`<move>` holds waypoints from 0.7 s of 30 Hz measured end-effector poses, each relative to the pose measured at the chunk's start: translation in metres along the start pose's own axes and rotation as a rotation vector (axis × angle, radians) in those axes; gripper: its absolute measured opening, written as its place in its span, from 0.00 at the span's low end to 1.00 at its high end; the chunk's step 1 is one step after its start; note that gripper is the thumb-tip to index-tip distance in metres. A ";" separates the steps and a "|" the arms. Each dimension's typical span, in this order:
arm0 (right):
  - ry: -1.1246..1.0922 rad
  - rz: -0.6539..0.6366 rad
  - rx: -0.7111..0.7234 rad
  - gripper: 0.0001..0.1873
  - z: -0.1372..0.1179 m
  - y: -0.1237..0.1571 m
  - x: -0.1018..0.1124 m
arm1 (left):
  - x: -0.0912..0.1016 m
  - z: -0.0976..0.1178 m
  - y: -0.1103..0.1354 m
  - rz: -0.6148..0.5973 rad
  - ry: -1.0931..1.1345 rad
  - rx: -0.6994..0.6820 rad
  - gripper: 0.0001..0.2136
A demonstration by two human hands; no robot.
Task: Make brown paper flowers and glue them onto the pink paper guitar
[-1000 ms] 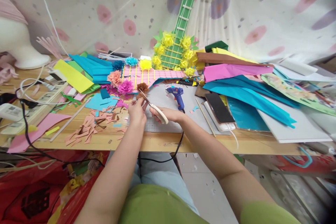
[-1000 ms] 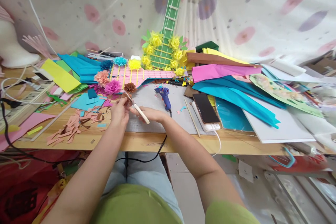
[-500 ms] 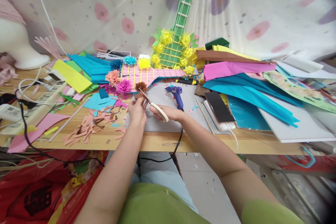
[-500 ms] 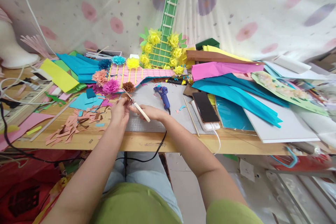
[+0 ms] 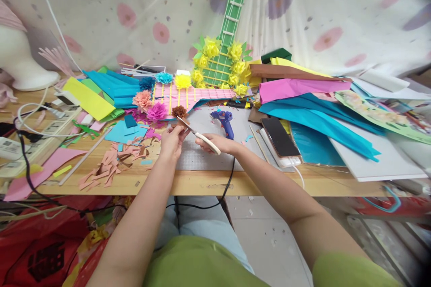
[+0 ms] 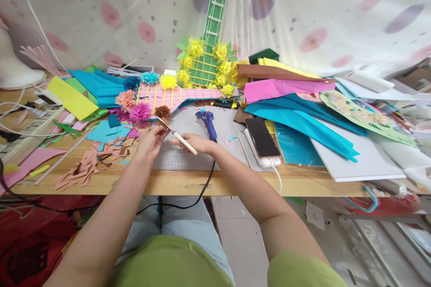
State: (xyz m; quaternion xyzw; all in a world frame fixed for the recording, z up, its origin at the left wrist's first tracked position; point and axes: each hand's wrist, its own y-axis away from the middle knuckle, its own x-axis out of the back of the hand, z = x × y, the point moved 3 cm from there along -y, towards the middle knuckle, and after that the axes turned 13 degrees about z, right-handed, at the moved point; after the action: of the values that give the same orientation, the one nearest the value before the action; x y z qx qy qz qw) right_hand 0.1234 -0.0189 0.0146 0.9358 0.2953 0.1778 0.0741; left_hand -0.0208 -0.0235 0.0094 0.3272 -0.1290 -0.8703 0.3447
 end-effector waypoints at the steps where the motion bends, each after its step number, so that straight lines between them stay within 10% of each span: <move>1: -0.009 -0.007 -0.007 0.27 0.000 0.000 0.001 | 0.000 0.000 -0.001 -0.012 -0.012 -0.004 0.13; 21: -0.009 -0.068 -0.042 0.27 0.005 0.008 0.021 | -0.004 0.014 -0.001 -0.174 -0.317 0.002 0.15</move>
State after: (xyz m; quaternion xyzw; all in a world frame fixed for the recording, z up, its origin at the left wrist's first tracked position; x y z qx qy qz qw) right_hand 0.1454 -0.0140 0.0177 0.9243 0.3226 0.1769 0.1013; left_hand -0.0284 -0.0199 0.0217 0.1962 -0.1539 -0.9375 0.2429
